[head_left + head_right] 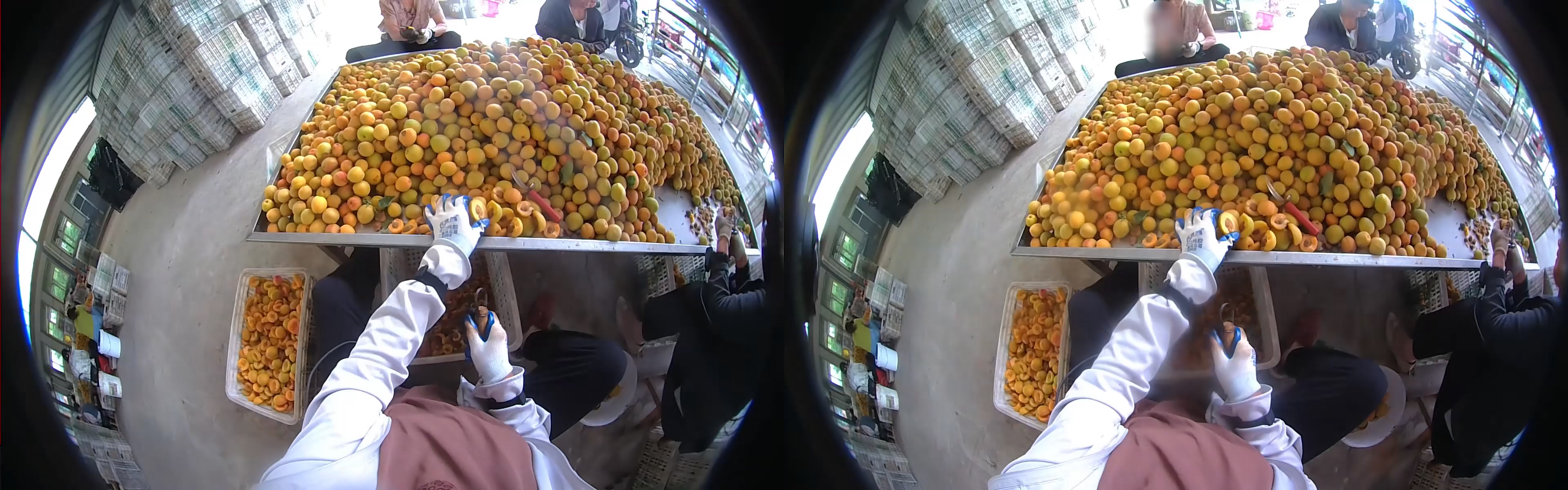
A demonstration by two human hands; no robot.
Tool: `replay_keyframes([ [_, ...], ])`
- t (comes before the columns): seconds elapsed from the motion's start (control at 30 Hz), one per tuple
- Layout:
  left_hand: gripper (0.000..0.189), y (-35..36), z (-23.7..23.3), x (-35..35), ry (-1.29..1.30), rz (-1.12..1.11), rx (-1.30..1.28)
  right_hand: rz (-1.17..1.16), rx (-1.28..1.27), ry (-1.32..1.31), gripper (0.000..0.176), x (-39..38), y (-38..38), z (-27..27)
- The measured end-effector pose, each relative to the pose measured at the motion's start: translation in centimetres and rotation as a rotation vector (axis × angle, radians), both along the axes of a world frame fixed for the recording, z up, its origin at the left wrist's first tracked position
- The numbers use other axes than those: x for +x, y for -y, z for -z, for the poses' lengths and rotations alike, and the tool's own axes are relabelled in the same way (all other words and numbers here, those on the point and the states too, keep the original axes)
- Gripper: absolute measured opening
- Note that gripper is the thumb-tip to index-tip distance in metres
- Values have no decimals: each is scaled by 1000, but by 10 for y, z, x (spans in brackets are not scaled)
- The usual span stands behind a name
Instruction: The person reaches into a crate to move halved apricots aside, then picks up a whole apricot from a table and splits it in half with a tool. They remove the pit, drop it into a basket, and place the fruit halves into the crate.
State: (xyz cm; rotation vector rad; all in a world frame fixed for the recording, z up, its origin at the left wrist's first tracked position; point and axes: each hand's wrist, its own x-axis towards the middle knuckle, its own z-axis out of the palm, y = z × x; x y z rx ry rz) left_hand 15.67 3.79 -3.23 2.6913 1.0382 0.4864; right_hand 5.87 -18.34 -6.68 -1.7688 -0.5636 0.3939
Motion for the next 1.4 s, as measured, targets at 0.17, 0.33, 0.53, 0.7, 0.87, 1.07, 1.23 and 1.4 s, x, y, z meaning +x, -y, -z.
replay_keyframes([
  [0.17,53,1,9,-23,357,216,53,6,31,12,31,-1,0,1],
  [0.33,34,12,-19,-82,1110,332,-1116,1,81,-30,27,0,1,-6],
  [0.53,55,16,11,-144,1260,126,-2079,-180,156,-64,28,-18,-1,-10],
  [0.7,63,39,15,-161,1100,114,-2110,-348,69,-45,29,-28,-6,-15],
  [0.87,60,53,15,-161,965,110,-1991,-325,-19,-92,24,-26,-5,-20],
  [1.07,57,65,3,-154,910,-25,-1917,-320,-26,-76,22,-24,-1,-17],
  [1.23,61,69,3,-154,912,23,-1872,-298,-68,-39,20,-25,1,-24],
  [1.4,62,71,-1,-155,887,27,-1831,-282,-22,18,20,-26,1,-21],
])
